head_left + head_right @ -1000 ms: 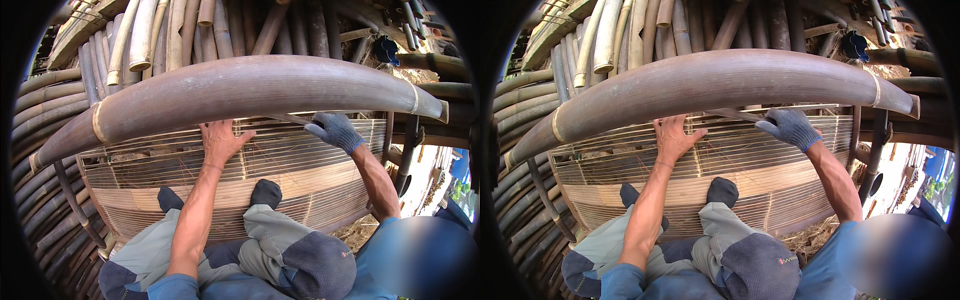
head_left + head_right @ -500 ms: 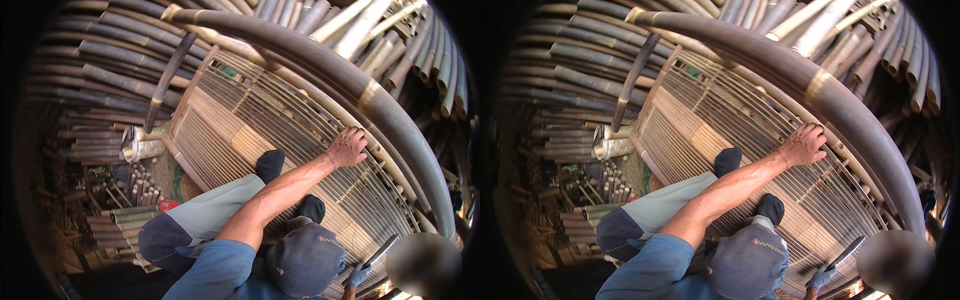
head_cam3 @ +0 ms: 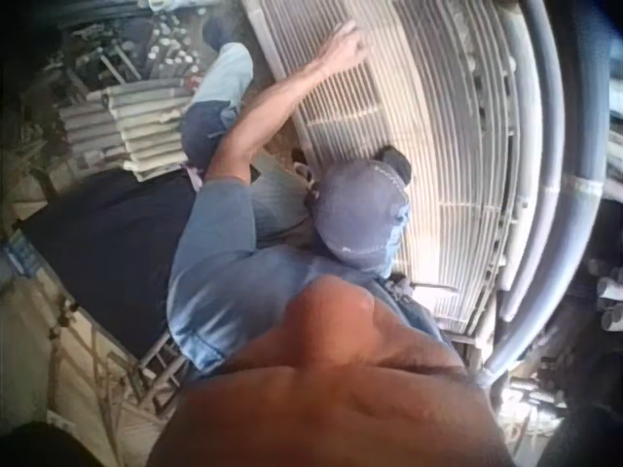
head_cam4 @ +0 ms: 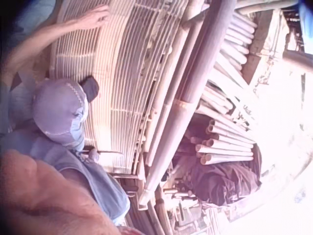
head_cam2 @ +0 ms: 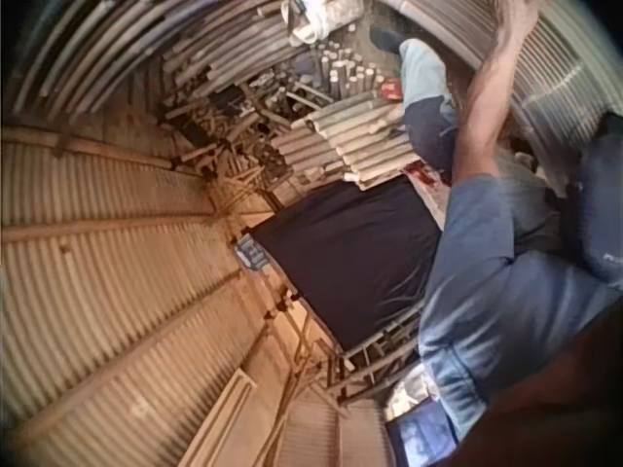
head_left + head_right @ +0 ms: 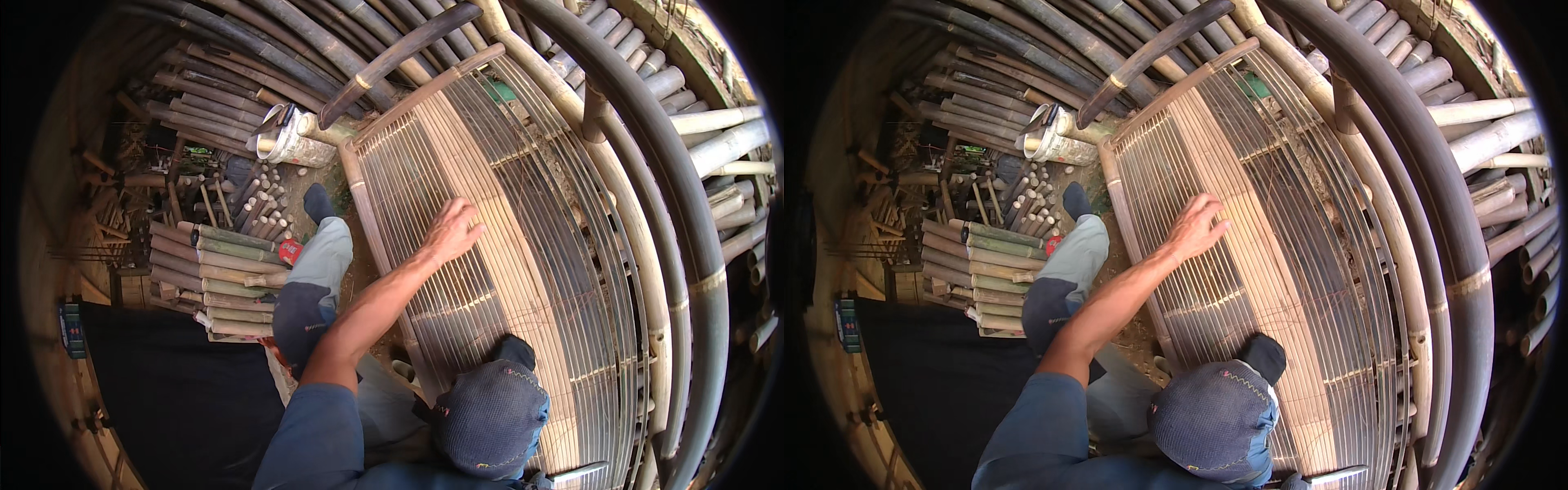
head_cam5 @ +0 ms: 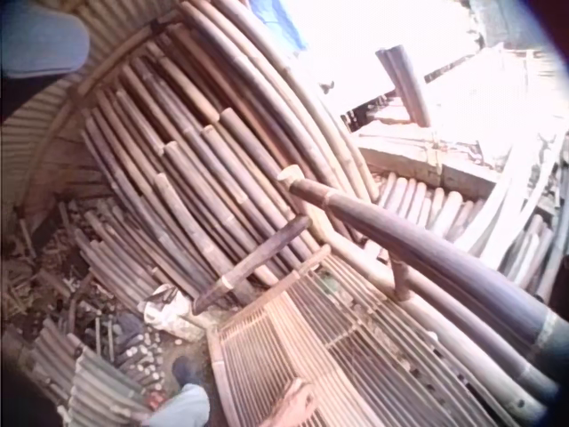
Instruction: The person weaves thin bamboo strips on a large bamboo loom, using gloved hands to interlace the strips and a wooden tool to press them into place. The person occasionally uses a saw to cut a bamboo piece.
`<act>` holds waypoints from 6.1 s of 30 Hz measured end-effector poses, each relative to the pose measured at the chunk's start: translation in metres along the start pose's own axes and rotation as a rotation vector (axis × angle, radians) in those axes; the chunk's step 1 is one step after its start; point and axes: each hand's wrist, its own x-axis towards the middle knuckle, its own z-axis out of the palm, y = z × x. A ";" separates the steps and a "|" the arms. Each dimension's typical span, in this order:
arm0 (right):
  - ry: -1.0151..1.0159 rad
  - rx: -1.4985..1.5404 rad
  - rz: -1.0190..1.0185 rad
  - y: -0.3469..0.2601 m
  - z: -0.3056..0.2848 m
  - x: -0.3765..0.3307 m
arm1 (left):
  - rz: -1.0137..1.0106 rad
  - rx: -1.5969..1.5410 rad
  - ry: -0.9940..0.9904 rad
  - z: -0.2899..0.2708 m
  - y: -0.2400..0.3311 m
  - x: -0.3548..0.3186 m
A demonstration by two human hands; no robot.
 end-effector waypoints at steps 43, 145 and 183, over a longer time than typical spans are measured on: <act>0.082 -0.106 -0.819 -0.634 -0.051 -0.629 | -0.902 -1.142 0.840 -0.381 -0.665 0.028; -0.431 -0.060 -1.373 -0.074 -0.305 0.183 | -0.122 -0.085 0.549 0.270 0.443 -0.110; -0.235 -0.274 -1.291 -0.074 -0.305 0.153 | 0.536 0.003 0.354 0.243 0.419 -0.115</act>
